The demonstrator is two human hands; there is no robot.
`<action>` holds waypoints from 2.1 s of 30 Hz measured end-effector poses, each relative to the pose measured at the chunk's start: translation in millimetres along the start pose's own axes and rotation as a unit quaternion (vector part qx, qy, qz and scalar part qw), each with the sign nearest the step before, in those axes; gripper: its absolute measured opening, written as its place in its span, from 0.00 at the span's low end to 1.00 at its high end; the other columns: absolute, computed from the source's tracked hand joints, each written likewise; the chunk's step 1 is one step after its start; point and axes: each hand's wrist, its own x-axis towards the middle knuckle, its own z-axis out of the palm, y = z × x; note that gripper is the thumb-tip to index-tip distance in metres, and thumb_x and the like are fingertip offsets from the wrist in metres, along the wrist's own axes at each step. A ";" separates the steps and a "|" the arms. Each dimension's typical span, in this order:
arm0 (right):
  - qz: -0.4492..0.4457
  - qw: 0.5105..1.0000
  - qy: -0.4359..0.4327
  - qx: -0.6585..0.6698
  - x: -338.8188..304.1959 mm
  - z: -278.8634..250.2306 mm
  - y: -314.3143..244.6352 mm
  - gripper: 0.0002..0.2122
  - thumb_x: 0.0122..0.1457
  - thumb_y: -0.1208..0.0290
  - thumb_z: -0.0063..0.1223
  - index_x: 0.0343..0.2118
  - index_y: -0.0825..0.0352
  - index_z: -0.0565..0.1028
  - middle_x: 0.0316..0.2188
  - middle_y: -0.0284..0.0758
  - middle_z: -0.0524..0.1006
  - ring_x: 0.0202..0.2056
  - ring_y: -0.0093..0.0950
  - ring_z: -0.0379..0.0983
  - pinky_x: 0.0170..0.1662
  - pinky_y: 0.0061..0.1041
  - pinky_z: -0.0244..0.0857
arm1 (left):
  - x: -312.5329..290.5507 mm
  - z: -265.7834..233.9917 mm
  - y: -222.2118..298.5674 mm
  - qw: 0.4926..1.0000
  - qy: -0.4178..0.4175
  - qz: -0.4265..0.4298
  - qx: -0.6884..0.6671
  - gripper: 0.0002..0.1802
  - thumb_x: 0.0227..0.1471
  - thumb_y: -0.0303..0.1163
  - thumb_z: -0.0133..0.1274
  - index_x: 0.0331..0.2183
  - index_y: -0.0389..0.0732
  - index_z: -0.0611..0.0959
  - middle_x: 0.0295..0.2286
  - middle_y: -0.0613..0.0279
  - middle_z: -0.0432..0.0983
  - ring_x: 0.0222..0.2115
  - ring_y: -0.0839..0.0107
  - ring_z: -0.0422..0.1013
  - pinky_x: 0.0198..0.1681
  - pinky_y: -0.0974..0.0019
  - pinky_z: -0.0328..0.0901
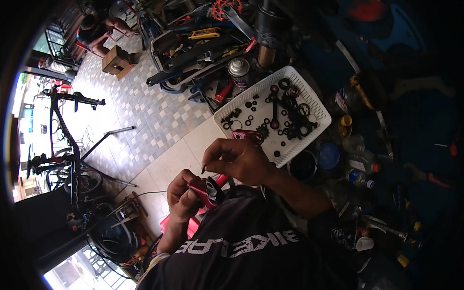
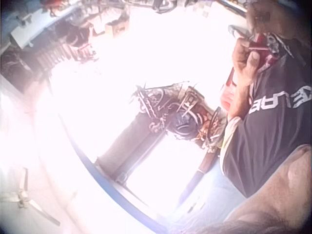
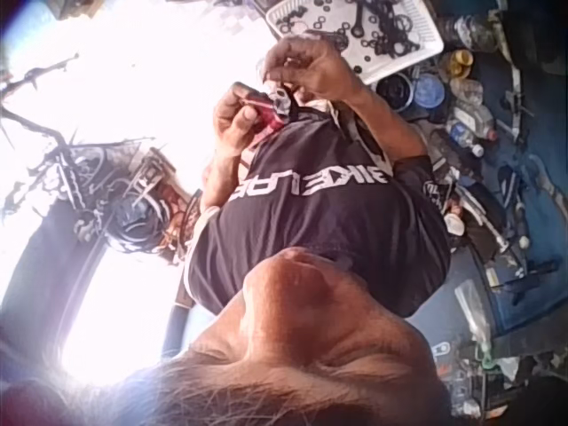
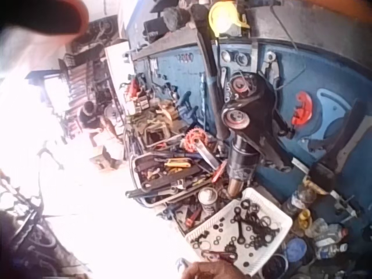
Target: The person assembles a red bicycle frame by inserting cables, selecting small parts from a basket, and tightening bolts with a hex key. The person handles the frame, cables, and fasteners while working in a cluttered workshop.
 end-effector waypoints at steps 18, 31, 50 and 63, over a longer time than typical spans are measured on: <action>-0.164 0.974 -0.048 -0.149 2.1 0.5 2.8 0.07 0.58 0.72 0.67 0.39 0.62 0.83 0.40 0.31 0.74 0.44 0.24 0.72 0.50 0.25 0.64 | 7.1 4.1 -6.8 0.998 0.066 -0.004 -0.007 0.20 0.53 0.38 0.64 0.38 0.36 0.73 0.30 0.64 0.76 0.28 0.83 0.68 0.33 0.77 0.60; -0.164 0.980 -0.077 -0.077 -7.0 10.2 21.8 0.14 0.59 0.79 0.60 0.48 0.64 0.81 0.43 0.33 0.72 0.45 0.23 0.73 0.44 0.23 0.68 | -0.8 -6.3 0.6 0.989 0.143 0.039 0.027 0.25 0.55 0.45 0.63 0.40 0.33 0.74 0.28 0.60 0.78 0.26 0.75 0.74 0.30 0.74 0.69; -0.198 0.797 0.329 -0.465 -12.7 -110.5 -19.1 0.07 0.60 0.71 0.58 0.40 0.63 0.80 0.31 0.34 0.79 0.30 0.25 0.78 0.36 0.26 0.72 | -6.3 -48.0 21.7 0.976 -0.016 0.115 -0.186 0.14 0.64 0.37 0.52 0.44 0.43 0.66 0.26 0.61 0.67 0.25 0.67 0.65 0.26 0.42 0.80; 0.006 0.780 0.143 -0.610 16.1 -123.7 89.6 0.06 0.56 0.70 0.59 0.33 0.65 0.77 0.35 0.36 0.77 0.37 0.40 0.79 0.45 0.43 0.69 | -7.5 -79.2 25.9 0.969 0.141 0.180 -0.091 0.19 0.65 0.41 0.50 0.55 0.52 0.71 0.36 0.62 0.79 0.27 0.67 0.73 0.18 0.55 0.74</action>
